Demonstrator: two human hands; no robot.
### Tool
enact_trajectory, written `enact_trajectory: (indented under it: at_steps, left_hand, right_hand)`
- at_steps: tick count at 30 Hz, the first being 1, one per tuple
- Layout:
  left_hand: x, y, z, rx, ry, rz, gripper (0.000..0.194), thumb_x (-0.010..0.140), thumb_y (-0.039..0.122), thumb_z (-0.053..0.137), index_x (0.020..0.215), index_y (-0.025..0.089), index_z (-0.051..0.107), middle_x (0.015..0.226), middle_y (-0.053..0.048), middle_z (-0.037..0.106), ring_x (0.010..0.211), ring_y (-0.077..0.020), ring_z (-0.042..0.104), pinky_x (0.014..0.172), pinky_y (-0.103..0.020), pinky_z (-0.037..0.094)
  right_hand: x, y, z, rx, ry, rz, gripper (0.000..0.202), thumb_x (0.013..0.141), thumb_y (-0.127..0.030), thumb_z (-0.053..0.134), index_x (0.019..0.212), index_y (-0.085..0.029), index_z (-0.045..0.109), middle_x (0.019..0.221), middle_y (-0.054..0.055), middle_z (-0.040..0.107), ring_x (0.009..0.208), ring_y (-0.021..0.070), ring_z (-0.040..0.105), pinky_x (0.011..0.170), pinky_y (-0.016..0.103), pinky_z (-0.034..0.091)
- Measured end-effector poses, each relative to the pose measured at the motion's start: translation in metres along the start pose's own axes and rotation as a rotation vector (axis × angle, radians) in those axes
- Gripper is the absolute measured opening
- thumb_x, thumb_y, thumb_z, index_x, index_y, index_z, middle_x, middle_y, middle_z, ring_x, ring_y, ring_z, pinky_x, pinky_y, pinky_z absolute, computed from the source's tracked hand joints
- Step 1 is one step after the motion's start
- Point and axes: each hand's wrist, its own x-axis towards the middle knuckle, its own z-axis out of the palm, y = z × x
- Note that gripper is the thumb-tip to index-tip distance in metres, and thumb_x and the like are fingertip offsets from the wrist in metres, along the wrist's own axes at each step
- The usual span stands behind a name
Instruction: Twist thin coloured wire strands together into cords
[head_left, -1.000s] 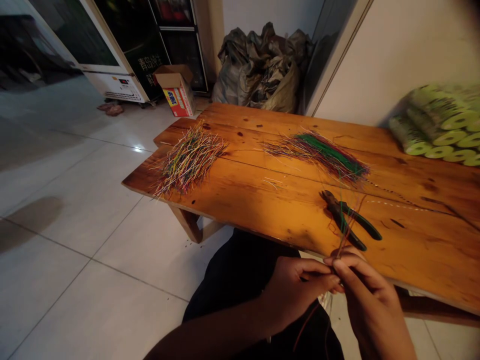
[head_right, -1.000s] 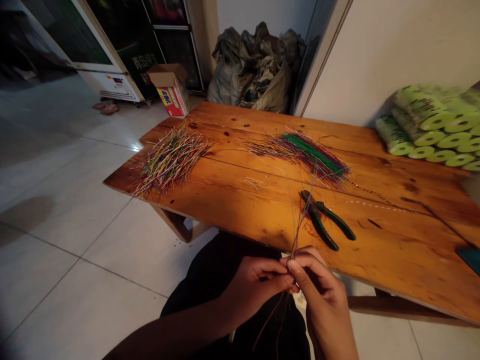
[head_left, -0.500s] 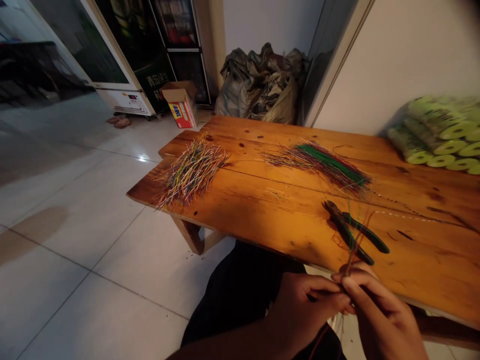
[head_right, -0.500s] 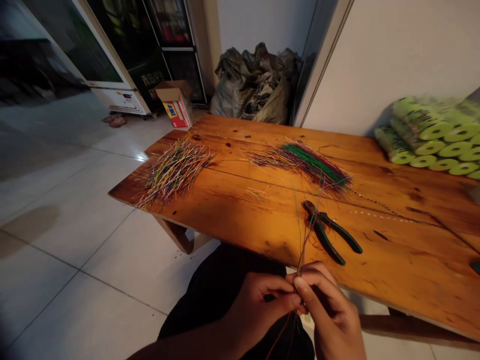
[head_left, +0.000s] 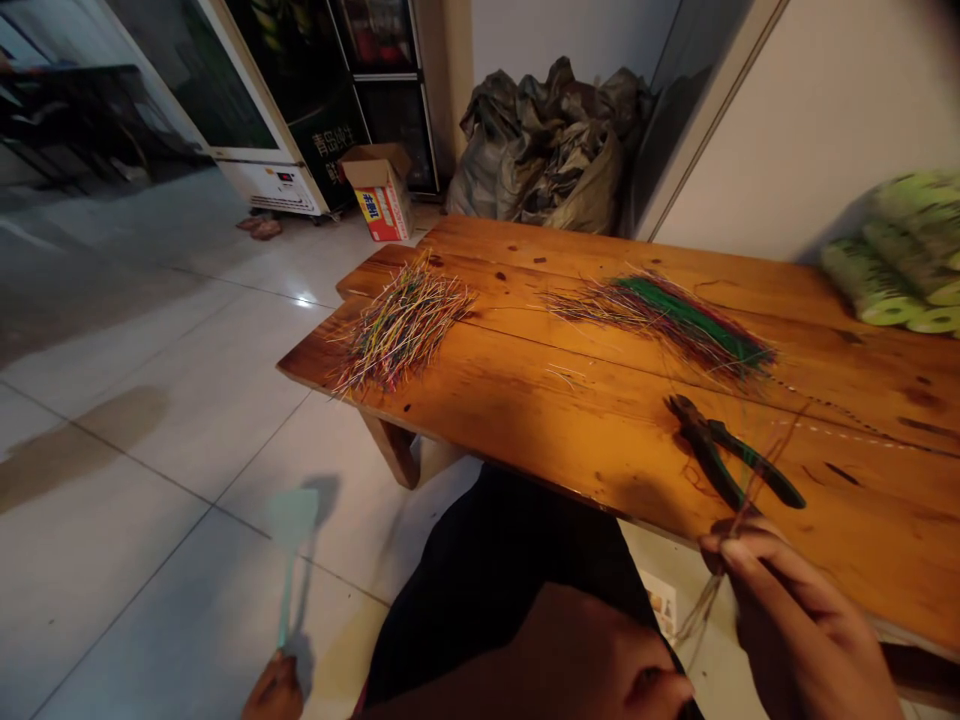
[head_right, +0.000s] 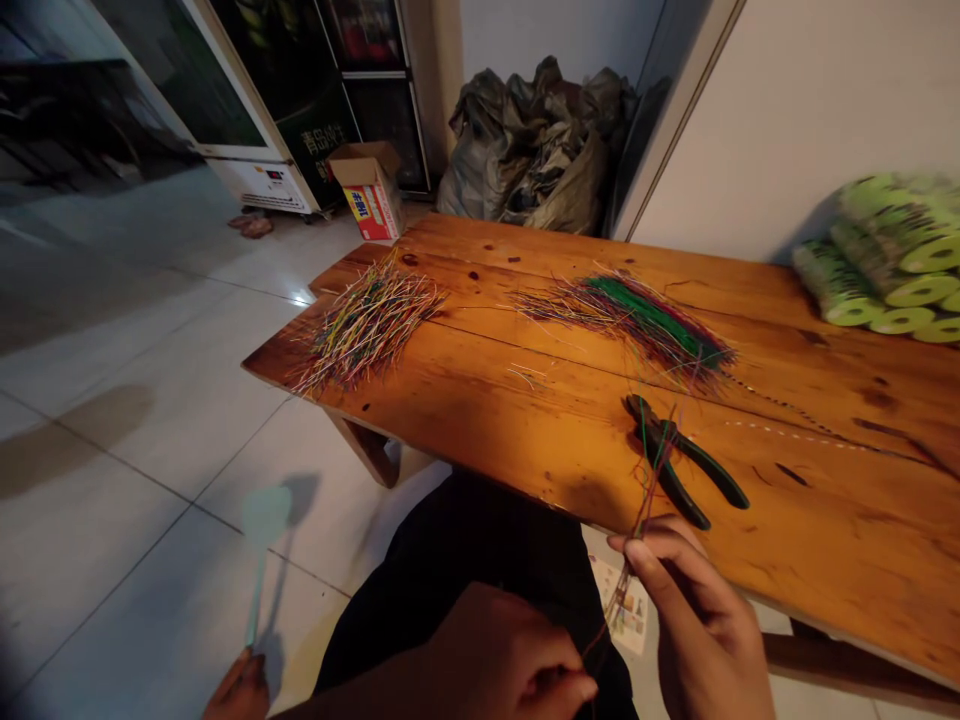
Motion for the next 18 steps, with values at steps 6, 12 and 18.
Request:
enact_trajectory:
  at_steps: [6,12,18]
  left_hand:
    - [0.002,0.003,0.009,0.062,-0.092,0.015,0.018,0.079,0.037,0.055,0.07,0.029,0.069,0.054,0.003,0.063,0.05,-0.012,0.054,0.045,-0.023,0.035]
    - [0.008,0.003,0.011,0.238,-0.151,0.035,0.018,0.077,0.029,0.056,0.067,0.019,0.066,0.052,0.003,0.061,0.048,-0.0081,0.051,0.046,-0.019,0.031]
    - [0.011,0.005,0.003,0.171,-0.074,0.059,0.023,0.08,0.036,0.054,0.067,0.018,0.062,0.056,0.003,0.059,0.051,-0.0076,0.051,0.049,-0.018,0.034]
  right_hand:
    - [0.001,-0.004,0.003,0.007,0.014,-0.002,0.017,0.062,-0.04,0.071,0.067,-0.024,0.066,0.075,0.001,0.06,0.076,0.0171,0.054,0.061,0.022,0.043]
    - [-0.001,-0.006,0.004,0.015,0.015,0.02,0.014,0.063,-0.036,0.071,0.065,-0.024,0.065,0.073,0.0,0.059,0.073,0.0155,0.054,0.059,0.021,0.043]
    - [-0.002,0.004,0.001,0.051,-0.012,0.008,0.011,0.064,-0.034,0.071,0.066,-0.024,0.065,0.072,-0.002,0.059,0.075,0.0152,0.054,0.065,0.021,0.043]
